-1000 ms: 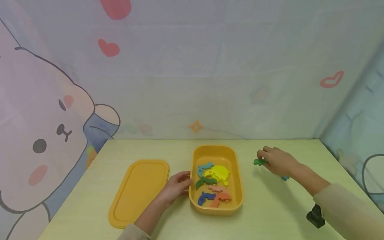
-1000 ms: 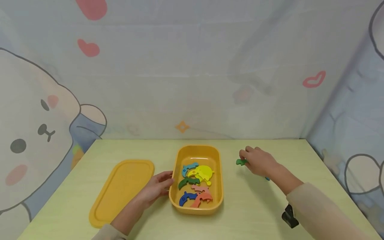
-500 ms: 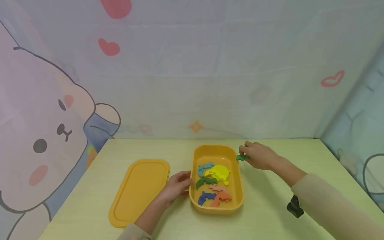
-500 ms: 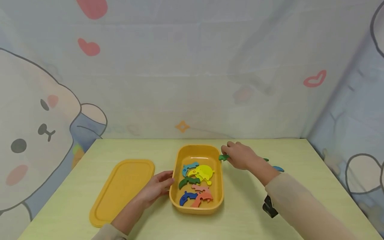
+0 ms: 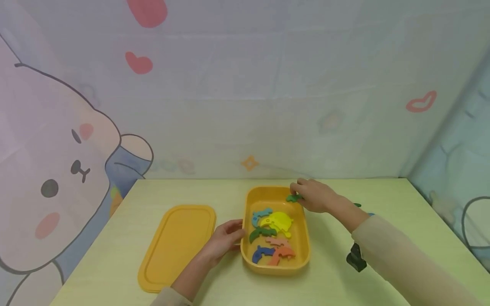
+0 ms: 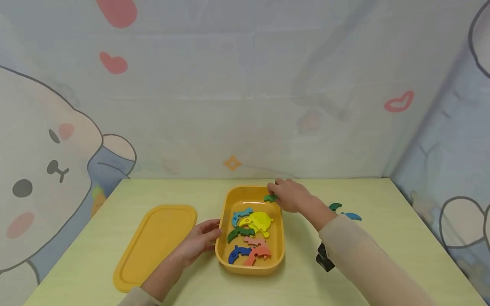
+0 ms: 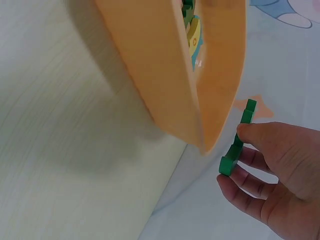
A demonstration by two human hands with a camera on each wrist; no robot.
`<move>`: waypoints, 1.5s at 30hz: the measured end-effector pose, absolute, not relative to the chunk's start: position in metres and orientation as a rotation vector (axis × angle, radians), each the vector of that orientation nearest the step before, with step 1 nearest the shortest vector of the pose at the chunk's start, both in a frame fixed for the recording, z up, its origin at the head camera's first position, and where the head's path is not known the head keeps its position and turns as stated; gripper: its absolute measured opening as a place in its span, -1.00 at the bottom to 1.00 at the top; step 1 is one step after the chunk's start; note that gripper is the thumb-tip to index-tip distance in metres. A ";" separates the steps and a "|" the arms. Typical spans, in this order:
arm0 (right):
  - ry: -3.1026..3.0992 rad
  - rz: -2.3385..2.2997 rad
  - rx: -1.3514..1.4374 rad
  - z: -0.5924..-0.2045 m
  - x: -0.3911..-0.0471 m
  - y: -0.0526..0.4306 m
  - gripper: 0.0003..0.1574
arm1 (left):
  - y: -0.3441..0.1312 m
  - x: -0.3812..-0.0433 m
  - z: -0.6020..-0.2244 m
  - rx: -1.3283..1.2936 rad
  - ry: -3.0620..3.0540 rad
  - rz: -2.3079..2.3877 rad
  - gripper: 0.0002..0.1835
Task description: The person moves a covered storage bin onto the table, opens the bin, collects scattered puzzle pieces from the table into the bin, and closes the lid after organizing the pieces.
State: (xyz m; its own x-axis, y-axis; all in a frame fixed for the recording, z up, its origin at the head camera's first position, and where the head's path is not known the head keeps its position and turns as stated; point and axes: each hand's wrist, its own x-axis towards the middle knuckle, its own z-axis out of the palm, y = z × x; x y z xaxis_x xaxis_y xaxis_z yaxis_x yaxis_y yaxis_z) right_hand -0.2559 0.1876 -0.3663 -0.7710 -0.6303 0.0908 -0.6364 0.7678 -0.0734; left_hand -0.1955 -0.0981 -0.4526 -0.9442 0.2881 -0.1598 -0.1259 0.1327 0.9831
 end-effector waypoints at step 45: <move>-2.917 0.153 1.007 -0.376 -0.266 0.152 -0.84 | -0.094 -0.198 -0.450 0.166 2.097 1.864 -0.46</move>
